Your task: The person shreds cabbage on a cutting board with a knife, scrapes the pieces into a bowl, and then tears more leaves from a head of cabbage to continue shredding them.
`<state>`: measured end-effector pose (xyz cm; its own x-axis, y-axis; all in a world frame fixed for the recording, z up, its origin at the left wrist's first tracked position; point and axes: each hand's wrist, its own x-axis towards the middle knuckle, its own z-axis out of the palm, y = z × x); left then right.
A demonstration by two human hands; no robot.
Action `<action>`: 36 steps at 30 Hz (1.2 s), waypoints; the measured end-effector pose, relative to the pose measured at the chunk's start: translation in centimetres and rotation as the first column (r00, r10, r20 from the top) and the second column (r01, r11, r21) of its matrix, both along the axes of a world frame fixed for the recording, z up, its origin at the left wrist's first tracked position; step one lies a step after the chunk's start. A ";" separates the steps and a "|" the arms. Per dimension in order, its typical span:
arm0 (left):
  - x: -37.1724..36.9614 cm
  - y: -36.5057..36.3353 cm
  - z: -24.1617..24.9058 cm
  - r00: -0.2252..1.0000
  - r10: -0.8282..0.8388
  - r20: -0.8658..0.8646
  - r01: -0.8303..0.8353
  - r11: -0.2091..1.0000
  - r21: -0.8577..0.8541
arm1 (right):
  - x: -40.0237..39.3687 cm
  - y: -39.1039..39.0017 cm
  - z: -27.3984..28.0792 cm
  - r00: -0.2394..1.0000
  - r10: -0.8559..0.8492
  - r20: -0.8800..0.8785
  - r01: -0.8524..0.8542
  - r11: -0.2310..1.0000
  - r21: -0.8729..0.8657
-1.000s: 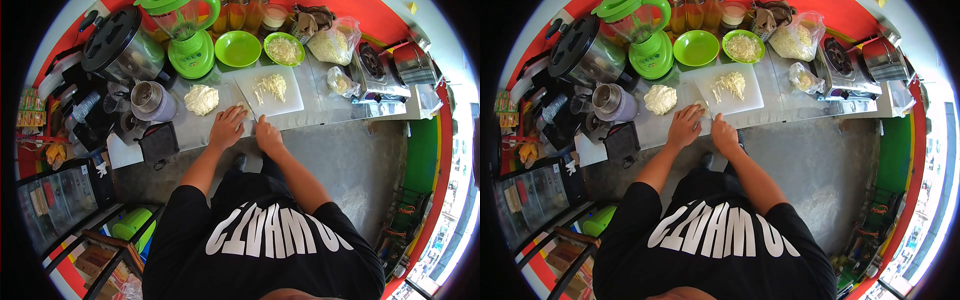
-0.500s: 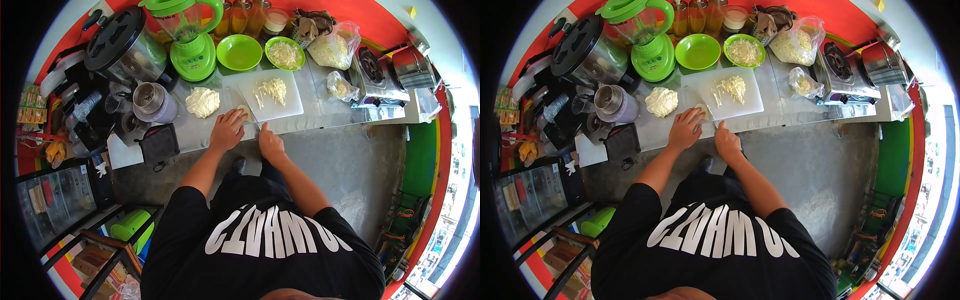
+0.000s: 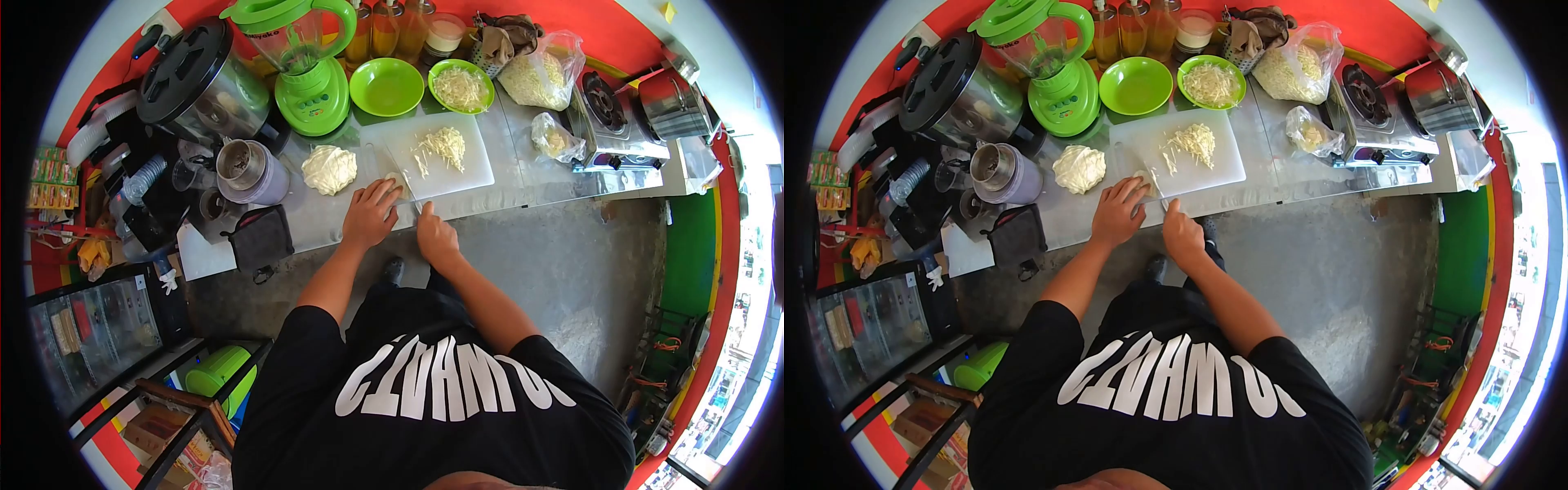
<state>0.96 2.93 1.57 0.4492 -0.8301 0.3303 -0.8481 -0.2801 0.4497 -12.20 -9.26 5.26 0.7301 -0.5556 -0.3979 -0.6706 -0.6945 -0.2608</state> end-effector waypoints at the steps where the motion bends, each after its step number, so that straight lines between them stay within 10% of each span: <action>1: 0.0 0.0 0.0 1.000 -0.003 -0.007 0.003 1.000 0.008 | 0.3 -0.2 -0.3 1.000 -0.001 0.015 0.001 1.000 -0.001; 27: -0.5 -0.1 -0.2 0.999 0.047 0.020 -0.047 0.999 -0.010 | 0.4 -0.7 -1.3 0.995 -0.006 0.101 0.004 1.000 0.023; 36: -0.9 0.0 0.3 0.990 0.138 -0.042 -0.137 0.990 0.039 | -1.7 -2.9 0.3 0.946 -0.264 0.188 0.253 0.964 0.078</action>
<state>0.11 2.92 1.91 0.5733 -0.7704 0.2789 -0.7800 -0.4091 0.4735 -13.92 -12.21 5.59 0.6303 -0.7177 -0.2961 -0.7578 -0.4859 -0.4355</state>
